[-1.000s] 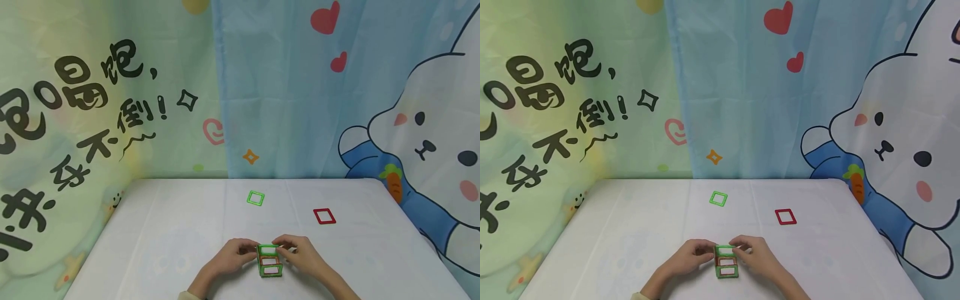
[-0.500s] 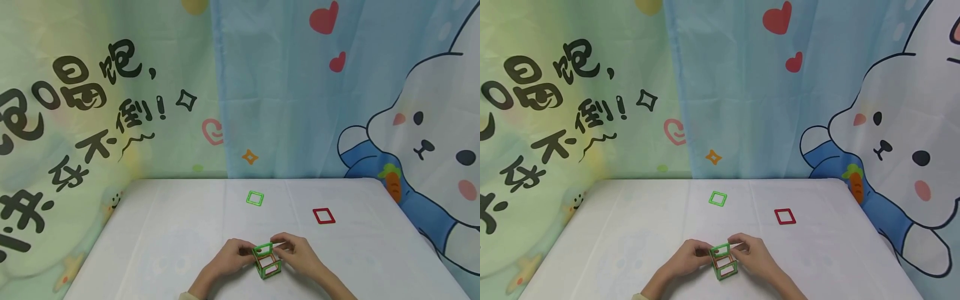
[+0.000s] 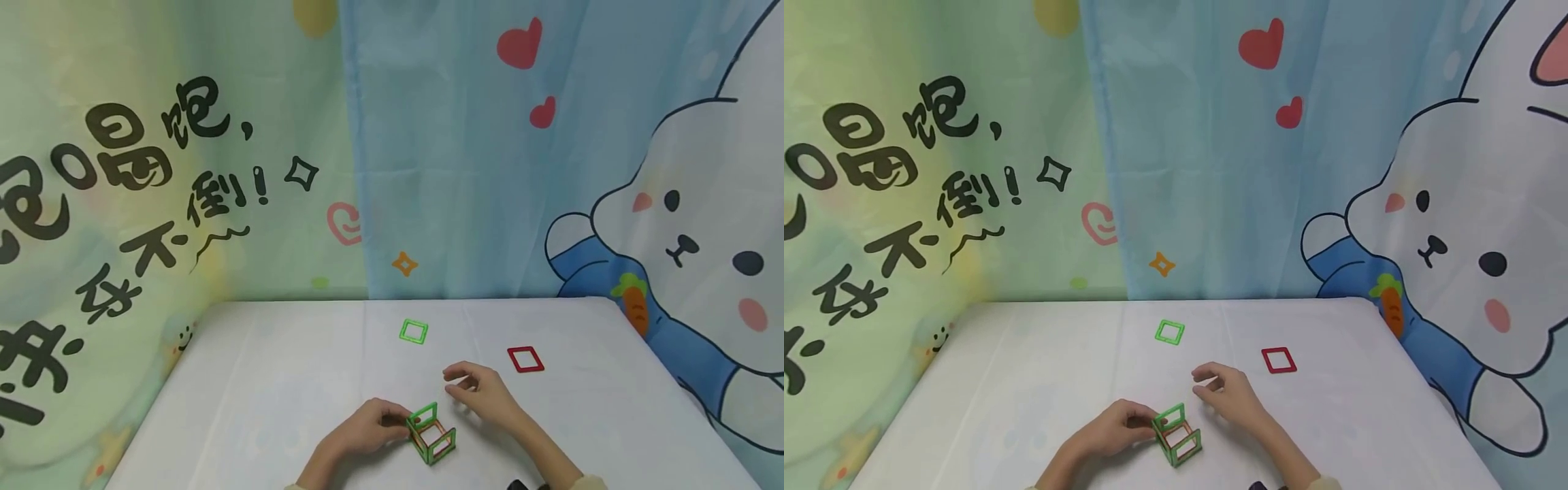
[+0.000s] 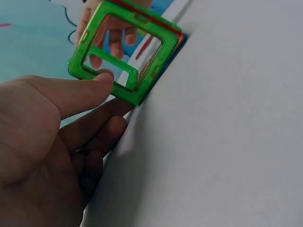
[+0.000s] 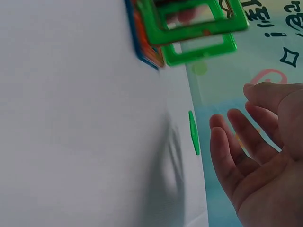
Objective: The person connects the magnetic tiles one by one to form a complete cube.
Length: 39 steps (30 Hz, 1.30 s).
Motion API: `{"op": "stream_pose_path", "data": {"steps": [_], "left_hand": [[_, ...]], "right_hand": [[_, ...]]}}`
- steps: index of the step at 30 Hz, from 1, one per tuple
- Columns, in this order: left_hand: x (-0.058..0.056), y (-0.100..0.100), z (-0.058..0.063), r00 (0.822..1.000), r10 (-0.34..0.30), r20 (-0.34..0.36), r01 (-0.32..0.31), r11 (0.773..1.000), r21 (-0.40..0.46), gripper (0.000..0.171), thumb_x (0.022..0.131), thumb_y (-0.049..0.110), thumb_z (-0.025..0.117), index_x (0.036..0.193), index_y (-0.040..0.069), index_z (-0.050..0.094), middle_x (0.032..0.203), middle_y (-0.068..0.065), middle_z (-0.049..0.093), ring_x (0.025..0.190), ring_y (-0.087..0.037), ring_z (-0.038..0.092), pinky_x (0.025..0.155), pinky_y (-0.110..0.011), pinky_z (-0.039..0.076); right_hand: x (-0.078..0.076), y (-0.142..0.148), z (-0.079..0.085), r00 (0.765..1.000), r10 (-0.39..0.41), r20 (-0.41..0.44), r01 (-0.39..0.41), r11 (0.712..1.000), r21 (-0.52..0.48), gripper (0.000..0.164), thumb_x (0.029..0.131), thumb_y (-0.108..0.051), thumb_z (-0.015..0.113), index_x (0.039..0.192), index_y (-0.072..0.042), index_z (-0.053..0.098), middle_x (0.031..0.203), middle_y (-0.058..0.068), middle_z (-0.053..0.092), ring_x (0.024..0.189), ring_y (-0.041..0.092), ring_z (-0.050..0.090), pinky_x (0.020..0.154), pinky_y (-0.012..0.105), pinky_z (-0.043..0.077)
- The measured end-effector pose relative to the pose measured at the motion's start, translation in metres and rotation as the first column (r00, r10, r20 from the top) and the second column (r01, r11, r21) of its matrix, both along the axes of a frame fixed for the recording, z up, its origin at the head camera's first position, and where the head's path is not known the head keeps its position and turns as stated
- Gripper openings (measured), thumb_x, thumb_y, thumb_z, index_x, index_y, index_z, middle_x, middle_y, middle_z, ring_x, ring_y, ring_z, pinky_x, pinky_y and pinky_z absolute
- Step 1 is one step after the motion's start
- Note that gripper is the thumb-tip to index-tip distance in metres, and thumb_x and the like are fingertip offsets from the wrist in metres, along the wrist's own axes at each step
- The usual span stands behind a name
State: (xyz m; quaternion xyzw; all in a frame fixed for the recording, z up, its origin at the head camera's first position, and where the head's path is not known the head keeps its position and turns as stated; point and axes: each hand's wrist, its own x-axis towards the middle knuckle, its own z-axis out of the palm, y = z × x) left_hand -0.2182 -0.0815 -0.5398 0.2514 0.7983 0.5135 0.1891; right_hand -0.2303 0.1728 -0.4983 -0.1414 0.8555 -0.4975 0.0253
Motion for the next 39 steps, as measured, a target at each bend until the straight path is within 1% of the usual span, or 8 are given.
{"op": "stream_pose_path", "data": {"steps": [3, 7, 10, 13, 17, 22, 30, 39], "left_hand": [[0.001, -0.003, -0.001, 1.0, -0.006, 0.017, 0.006, 1.0, 0.007, 0.017, 0.087, 0.006, 0.071, 0.103, 0.007, 0.074, 0.088, 0.009, 0.069, 0.08, -0.004, 0.06, 0.077, -0.023, 0.048], [0.0, -0.004, 0.0, 1.0, -0.018, -0.001, 0.018, 1.0, 0.022, 0.017, 0.085, 0.006, 0.073, 0.102, 0.006, 0.075, 0.089, 0.006, 0.071, 0.081, -0.003, 0.06, 0.077, -0.023, 0.047], [0.0, -0.005, 0.002, 1.0, -0.019, -0.004, 0.02, 0.999, 0.035, 0.018, 0.083, 0.006, 0.075, 0.101, 0.006, 0.075, 0.089, 0.006, 0.071, 0.081, -0.003, 0.06, 0.077, -0.023, 0.047], [0.0, -0.007, 0.005, 1.0, -0.019, 0.023, 0.018, 0.999, 0.043, 0.017, 0.082, 0.006, 0.076, 0.099, 0.005, 0.075, 0.089, 0.004, 0.071, 0.08, -0.004, 0.061, 0.076, -0.023, 0.048], [-0.001, -0.01, 0.006, 0.999, -0.011, 0.053, 0.009, 0.999, 0.032, 0.016, 0.082, 0.007, 0.077, 0.098, 0.006, 0.075, 0.089, 0.005, 0.071, 0.082, -0.005, 0.063, 0.076, -0.023, 0.049], [-0.003, -0.015, 0.003, 0.998, -0.004, 0.056, 0.002, 1.0, 0.026, 0.015, 0.081, 0.007, 0.077, 0.096, 0.008, 0.075, 0.088, 0.009, 0.069, 0.082, -0.006, 0.063, 0.077, -0.023, 0.049], [-0.003, -0.017, 0.002, 0.998, -0.007, 0.069, 0.005, 0.999, 0.032, 0.015, 0.079, 0.007, 0.078, 0.094, 0.008, 0.075, 0.087, 0.009, 0.07, 0.082, -0.006, 0.063, 0.076, -0.023, 0.049], [-0.002, -0.017, 0.006, 0.997, 0.003, 0.075, -0.005, 0.999, 0.038, 0.016, 0.079, 0.005, 0.078, 0.094, 0.007, 0.075, 0.088, 0.007, 0.07, 0.083, -0.006, 0.063, 0.077, -0.023, 0.049]], "right_hand": [[-0.013, -0.005, 0.004, 0.999, -0.022, -0.027, 0.023, 0.999, 0.037, 0.024, 0.088, -0.008, 0.071, 0.111, 0.0, 0.066, 0.105, 0.013, 0.067, 0.08, 0.019, 0.063, 0.059, 0.028, 0.051], [-0.035, -0.01, 0.005, 0.996, -0.064, -0.058, 0.069, 0.994, 0.08, 0.027, 0.087, -0.009, 0.073, 0.112, 0.0, 0.066, 0.108, 0.014, 0.066, 0.077, 0.016, 0.062, 0.057, 0.028, 0.05], [-0.052, -0.014, 0.003, 0.996, -0.077, -0.054, 0.081, 0.992, 0.094, 0.031, 0.086, -0.01, 0.073, 0.114, 0.0, 0.065, 0.111, 0.016, 0.065, 0.075, 0.016, 0.061, 0.057, 0.029, 0.05], [-0.07, -0.019, 0.0, 0.996, -0.084, -0.04, 0.088, 0.99, 0.11, 0.034, 0.085, -0.011, 0.075, 0.116, 0.0, 0.064, 0.112, 0.016, 0.064, 0.075, 0.018, 0.061, 0.057, 0.03, 0.05], [-0.089, -0.025, -0.003, 0.995, -0.095, -0.028, 0.098, 0.986, 0.136, 0.039, 0.082, -0.012, 0.077, 0.117, -0.001, 0.064, 0.113, 0.017, 0.063, 0.086, 0.025, 0.062, 0.059, 0.031, 0.051], [-0.108, -0.029, -0.012, 0.994, -0.111, -0.015, 0.111, 0.98, 0.167, 0.042, 0.08, -0.013, 0.08, 0.117, -0.002, 0.064, 0.111, 0.015, 0.063, 0.098, 0.03, 0.06, 0.068, 0.036, 0.051], [-0.122, -0.031, -0.032, 0.985, -0.169, -0.015, 0.169, 0.967, 0.189, 0.046, 0.076, -0.016, 0.083, 0.117, -0.002, 0.064, 0.1, 0.008, 0.063, 0.094, 0.027, 0.057, 0.085, 0.044, 0.045], [-0.131, -0.032, -0.037, 0.987, -0.152, -0.047, 0.159, 0.94, 0.302, 0.058, 0.077, -0.024, 0.082, 0.126, -0.002, 0.061, 0.096, 0.004, 0.061, 0.086, 0.021, 0.054, 0.082, 0.042, 0.044]]}}
